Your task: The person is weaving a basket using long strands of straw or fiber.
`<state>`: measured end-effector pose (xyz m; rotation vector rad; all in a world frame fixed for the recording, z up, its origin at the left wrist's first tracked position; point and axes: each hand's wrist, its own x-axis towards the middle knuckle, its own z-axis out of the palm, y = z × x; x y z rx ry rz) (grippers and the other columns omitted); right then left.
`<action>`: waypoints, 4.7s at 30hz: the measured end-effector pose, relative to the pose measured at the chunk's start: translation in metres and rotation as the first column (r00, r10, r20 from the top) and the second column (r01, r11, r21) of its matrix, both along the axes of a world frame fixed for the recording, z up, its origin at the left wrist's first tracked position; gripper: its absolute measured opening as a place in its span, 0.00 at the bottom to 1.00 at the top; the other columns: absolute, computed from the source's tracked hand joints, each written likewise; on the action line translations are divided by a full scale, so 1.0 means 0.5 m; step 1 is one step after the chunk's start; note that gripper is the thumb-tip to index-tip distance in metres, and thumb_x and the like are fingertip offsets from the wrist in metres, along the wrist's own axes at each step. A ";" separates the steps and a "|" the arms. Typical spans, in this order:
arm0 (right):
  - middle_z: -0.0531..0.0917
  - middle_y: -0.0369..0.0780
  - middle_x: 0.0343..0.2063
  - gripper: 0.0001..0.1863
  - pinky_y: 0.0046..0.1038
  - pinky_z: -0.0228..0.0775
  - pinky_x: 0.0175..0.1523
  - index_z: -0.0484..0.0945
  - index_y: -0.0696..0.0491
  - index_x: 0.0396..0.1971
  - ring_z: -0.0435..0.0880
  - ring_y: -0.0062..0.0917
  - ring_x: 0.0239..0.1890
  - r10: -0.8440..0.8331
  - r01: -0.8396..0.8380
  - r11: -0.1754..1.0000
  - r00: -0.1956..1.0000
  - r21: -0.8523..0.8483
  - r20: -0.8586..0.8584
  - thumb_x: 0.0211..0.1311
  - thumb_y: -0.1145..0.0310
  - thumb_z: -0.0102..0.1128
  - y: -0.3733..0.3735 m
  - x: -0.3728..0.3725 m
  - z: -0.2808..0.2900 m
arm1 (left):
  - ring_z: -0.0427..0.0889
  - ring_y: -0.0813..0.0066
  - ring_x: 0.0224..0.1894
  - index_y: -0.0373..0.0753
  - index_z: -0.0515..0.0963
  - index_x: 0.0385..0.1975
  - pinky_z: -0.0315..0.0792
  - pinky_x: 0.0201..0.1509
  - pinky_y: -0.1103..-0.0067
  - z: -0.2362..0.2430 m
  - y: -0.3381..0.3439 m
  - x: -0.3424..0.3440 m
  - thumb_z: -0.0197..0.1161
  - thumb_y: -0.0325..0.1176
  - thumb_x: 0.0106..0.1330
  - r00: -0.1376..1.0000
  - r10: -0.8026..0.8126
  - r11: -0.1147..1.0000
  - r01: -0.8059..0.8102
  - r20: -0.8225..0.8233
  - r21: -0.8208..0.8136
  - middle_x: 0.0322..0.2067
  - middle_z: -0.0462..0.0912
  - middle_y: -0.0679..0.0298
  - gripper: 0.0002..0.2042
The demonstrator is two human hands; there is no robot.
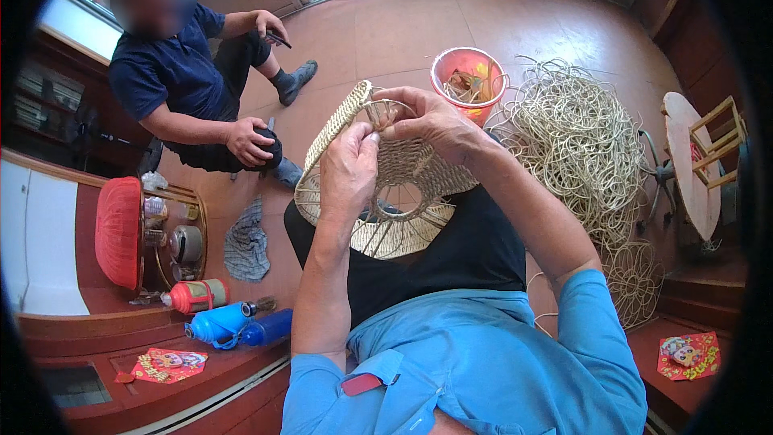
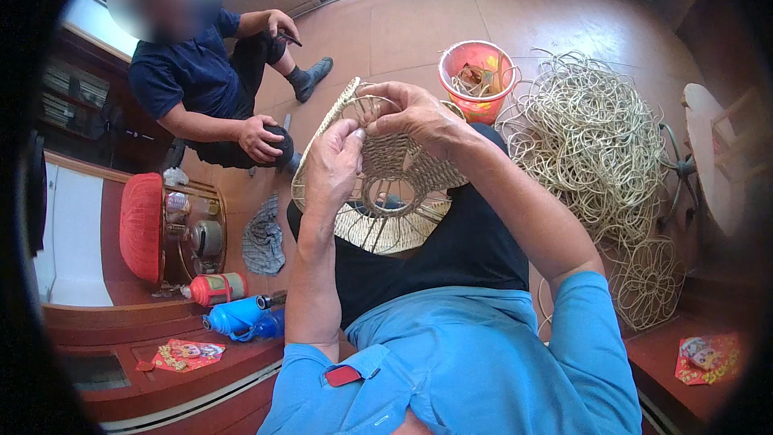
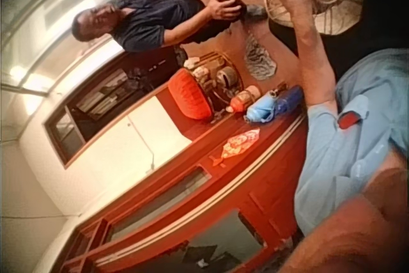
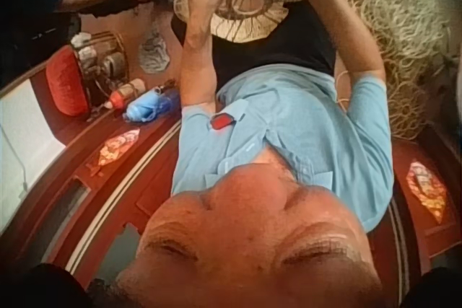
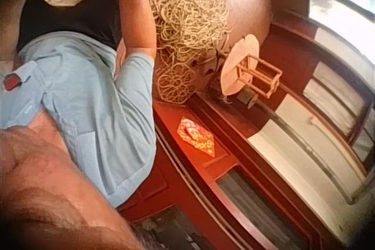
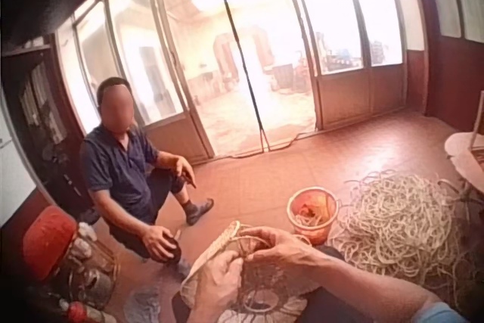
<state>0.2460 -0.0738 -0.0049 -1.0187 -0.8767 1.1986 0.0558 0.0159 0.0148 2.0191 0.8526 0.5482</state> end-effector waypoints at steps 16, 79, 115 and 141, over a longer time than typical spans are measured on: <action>0.89 0.36 0.43 0.25 0.24 0.80 0.58 0.77 0.62 0.68 0.87 0.16 0.48 -0.189 0.198 0.980 0.920 0.011 0.343 0.75 0.74 0.71 -0.014 -0.001 -0.012 | 0.90 0.57 0.50 0.38 0.85 0.55 0.82 0.52 0.66 0.013 -0.049 0.008 0.69 0.25 0.73 0.993 0.080 0.683 -0.114 0.081 0.722 0.48 0.87 0.57 0.12; 0.86 0.38 0.42 0.18 0.28 0.81 0.42 0.83 0.60 0.56 0.85 0.23 0.38 0.032 0.015 0.982 0.970 -0.190 0.239 0.73 0.66 0.67 -0.004 0.054 -0.017 | 0.83 0.51 0.60 0.35 0.83 0.58 0.75 0.67 0.59 -0.064 -0.105 0.044 0.57 0.22 0.78 0.988 0.022 0.711 -0.121 0.150 0.693 0.54 0.84 0.51 0.13; 0.86 0.37 0.50 0.14 0.23 0.79 0.54 0.78 0.61 0.60 0.84 0.16 0.51 -0.214 0.227 0.974 0.904 0.007 0.370 0.80 0.75 0.61 -0.038 0.009 -0.023 | 0.81 0.56 0.59 0.39 0.81 0.67 0.73 0.63 0.62 -0.021 -0.094 0.023 0.63 0.18 0.65 0.985 0.040 0.688 0.095 -0.167 0.720 0.61 0.78 0.57 0.27; 0.91 0.51 0.47 0.18 0.41 0.83 0.58 0.76 0.60 0.62 0.92 0.41 0.52 -0.392 0.384 0.915 0.768 0.126 0.506 0.77 0.72 0.59 -0.048 -0.033 -0.023 | 0.84 0.58 0.56 0.37 0.80 0.69 0.75 0.63 0.64 -0.057 -0.097 0.015 0.61 0.24 0.70 0.990 0.072 0.480 0.074 -0.124 0.874 0.62 0.82 0.58 0.26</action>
